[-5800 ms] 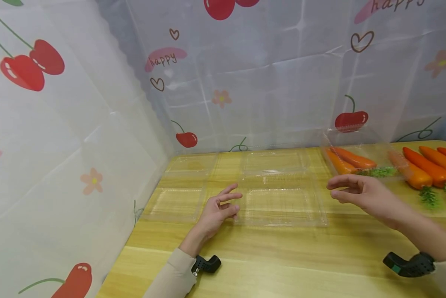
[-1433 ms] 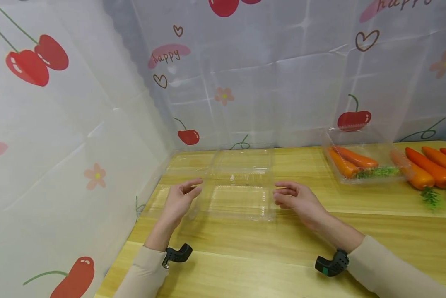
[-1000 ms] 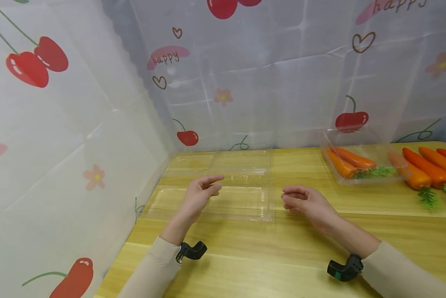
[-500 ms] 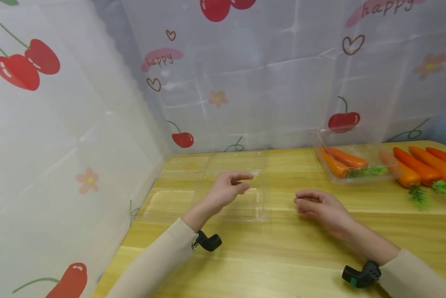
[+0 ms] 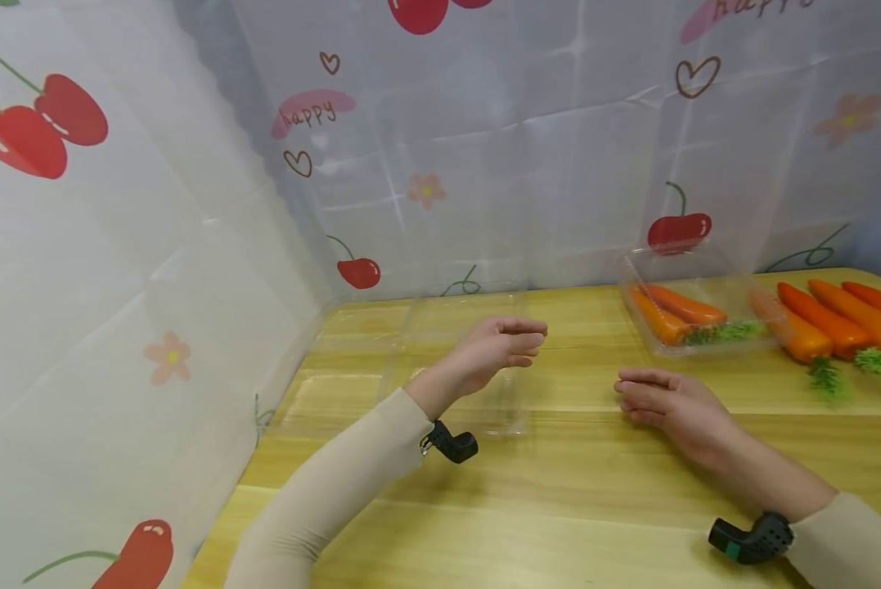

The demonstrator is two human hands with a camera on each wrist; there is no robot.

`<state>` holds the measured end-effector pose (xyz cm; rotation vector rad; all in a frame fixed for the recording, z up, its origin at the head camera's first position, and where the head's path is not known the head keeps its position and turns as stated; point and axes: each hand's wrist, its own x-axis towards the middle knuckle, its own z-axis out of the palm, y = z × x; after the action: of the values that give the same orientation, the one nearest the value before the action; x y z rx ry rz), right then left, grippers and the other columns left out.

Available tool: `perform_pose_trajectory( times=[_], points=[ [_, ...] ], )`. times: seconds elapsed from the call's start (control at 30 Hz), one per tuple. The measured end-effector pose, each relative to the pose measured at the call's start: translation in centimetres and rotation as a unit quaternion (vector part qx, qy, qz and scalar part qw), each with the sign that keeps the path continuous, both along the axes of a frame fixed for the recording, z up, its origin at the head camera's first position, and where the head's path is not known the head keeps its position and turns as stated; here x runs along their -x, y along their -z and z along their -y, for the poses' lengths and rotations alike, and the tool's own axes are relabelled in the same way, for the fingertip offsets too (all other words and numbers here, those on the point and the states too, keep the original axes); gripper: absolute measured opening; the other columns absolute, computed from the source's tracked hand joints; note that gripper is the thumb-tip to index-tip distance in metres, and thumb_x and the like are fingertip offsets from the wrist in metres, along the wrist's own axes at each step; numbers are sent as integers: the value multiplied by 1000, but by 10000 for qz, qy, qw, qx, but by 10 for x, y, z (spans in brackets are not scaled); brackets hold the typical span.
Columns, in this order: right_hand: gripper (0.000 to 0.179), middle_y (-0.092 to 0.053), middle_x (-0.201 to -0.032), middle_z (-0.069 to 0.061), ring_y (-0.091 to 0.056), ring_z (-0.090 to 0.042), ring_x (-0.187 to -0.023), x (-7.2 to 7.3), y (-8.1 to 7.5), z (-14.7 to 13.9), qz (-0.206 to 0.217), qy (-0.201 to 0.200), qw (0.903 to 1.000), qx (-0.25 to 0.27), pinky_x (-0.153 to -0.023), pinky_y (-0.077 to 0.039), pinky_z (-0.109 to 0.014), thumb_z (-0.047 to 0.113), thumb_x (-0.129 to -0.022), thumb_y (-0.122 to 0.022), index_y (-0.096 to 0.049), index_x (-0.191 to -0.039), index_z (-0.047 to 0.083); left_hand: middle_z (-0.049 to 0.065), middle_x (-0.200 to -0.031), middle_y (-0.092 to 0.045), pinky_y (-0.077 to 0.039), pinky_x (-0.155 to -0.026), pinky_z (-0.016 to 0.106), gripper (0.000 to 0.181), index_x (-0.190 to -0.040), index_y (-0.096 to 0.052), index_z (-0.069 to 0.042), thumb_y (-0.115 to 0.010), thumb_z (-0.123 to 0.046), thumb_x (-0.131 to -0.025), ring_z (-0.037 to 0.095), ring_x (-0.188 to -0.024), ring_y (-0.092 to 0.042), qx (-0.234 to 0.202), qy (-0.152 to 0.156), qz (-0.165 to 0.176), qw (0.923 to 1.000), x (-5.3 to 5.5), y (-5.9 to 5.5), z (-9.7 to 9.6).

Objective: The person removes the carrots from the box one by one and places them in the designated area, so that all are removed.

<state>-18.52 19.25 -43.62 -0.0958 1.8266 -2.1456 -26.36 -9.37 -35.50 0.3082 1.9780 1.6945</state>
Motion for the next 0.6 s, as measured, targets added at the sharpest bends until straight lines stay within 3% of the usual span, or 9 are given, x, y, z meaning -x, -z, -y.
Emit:
perform_pose_trajectory(
  times=[0.2,0.4,0.6],
  points=[
    [22,-76,-109,10,-72,-9,-98,5,3,-19,263,67,9965,789,-84,-60,-23,11,-107,-54,-70,-108,25,5,-143,-63,-53,-107,39,36,-136,-67,-13,-68,-22,-101,23,-124,-64,45,-45,165,9998,15,-2,-24],
    [25,-77,-106,7,-72,-11,-96,11,4,-35,433,145,9911,1252,-83,-60,-25,12,-109,-51,-74,-106,21,2,-137,-66,-49,-111,45,35,-134,-69,-12,-69,-22,-100,19,-113,-66,-44,-207,341,9992,32,-1,-42],
    [30,-76,-105,5,-72,-13,-95,13,4,-45,342,55,9897,1386,-81,-60,-26,10,-110,-46,-75,-106,18,6,-144,-61,-51,-109,45,37,-136,-67,-6,-68,-18,-101,23,-112,-68,-254,-469,392,9978,44,-3,-56]
  ],
)
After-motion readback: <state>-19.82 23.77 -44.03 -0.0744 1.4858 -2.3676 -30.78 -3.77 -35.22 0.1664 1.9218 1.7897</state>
